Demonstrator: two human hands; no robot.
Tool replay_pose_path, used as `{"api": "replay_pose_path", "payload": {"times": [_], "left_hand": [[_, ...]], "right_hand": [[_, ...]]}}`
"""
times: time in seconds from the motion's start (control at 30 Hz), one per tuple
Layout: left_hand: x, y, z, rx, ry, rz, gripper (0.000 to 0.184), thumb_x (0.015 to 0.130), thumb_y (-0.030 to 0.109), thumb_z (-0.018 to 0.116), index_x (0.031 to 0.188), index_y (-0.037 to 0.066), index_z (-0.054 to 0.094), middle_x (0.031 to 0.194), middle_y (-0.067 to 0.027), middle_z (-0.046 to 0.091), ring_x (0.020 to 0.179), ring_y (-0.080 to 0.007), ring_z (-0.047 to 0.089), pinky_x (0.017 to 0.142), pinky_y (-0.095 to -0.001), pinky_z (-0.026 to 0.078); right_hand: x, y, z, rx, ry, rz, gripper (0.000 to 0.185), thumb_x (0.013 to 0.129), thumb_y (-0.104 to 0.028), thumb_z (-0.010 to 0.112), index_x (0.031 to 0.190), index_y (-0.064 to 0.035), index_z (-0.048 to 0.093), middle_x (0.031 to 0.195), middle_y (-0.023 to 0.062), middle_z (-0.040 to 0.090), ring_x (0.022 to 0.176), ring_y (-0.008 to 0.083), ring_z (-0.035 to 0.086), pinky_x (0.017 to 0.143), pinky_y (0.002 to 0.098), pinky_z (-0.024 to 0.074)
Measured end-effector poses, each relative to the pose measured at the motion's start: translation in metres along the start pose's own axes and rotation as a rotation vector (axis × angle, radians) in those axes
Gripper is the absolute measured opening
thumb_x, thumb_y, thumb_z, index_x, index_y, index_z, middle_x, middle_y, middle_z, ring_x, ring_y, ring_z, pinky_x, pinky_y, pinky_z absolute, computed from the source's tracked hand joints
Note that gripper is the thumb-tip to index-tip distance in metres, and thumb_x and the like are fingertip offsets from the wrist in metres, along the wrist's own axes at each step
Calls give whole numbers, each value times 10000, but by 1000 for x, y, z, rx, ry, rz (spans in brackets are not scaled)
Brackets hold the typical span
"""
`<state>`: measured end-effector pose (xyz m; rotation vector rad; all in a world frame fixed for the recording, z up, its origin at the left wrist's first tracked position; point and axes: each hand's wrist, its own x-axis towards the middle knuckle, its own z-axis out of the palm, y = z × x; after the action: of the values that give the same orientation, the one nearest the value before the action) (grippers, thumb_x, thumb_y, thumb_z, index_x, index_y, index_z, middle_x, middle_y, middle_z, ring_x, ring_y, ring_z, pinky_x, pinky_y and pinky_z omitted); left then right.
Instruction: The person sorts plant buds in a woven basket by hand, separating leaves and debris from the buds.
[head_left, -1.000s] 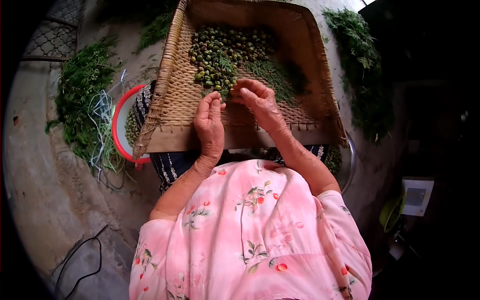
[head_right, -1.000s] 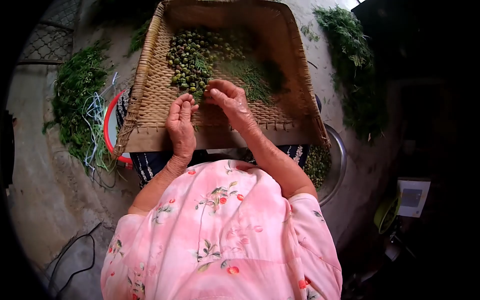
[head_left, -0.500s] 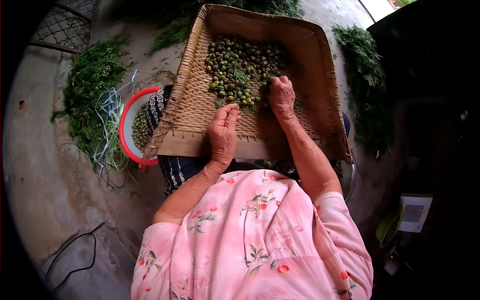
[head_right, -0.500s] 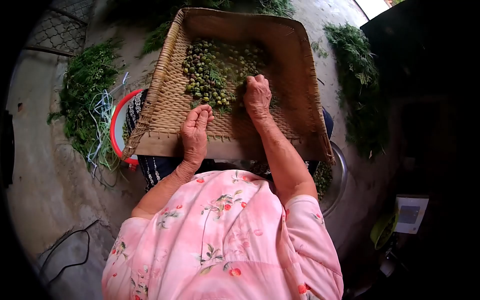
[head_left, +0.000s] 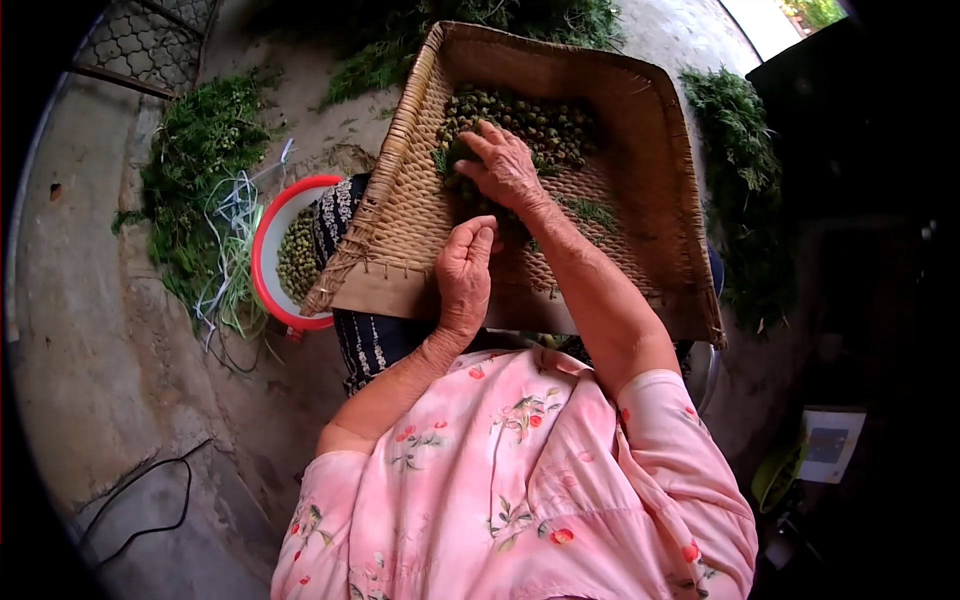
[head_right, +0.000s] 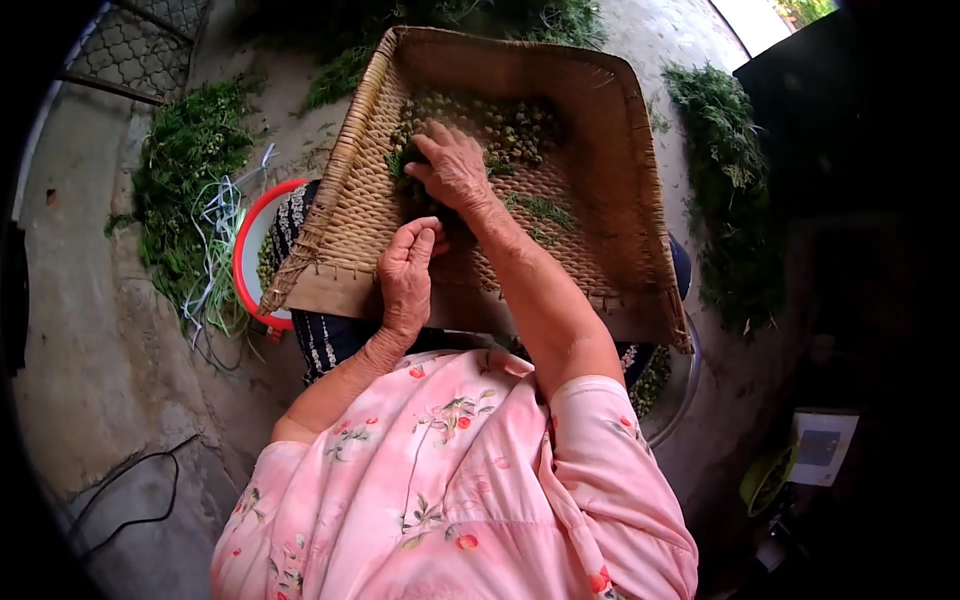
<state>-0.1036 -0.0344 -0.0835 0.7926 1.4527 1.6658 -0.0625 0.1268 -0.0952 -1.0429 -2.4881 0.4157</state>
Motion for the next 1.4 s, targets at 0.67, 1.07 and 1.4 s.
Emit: {"api": "replay_pose_path", "payload": {"times": [0.67,1.07,1.4], "left_hand": [[-1,1,-1,11,-69,-48,165,936,80,533,1042,-17,615,922,-33,630,816,-89,598,754,-227,526],[-1,-3,1,-8,-51,-19,160,933,75,539,1037,-18,616,925,-43,639,809,-97,602,742,-233,529],[6,5,1,-219,6,-180,169,931,90,543,1053,-10,604,912,-55,633,768,-108,607,702,-243,544]], "right_hand": [[-36,125,-56,-8,145,260,530,830,-367,640,1252,-71,520,1318,210,453,1198,389,431,1015,463,341],[-70,12,-40,-59,-52,36,504,818,-385,628,1246,-138,526,1302,100,460,1235,357,380,998,510,317],[-143,28,-87,19,-129,54,341,829,-213,650,1168,-208,616,1363,62,452,1307,332,340,1070,586,202]]}}
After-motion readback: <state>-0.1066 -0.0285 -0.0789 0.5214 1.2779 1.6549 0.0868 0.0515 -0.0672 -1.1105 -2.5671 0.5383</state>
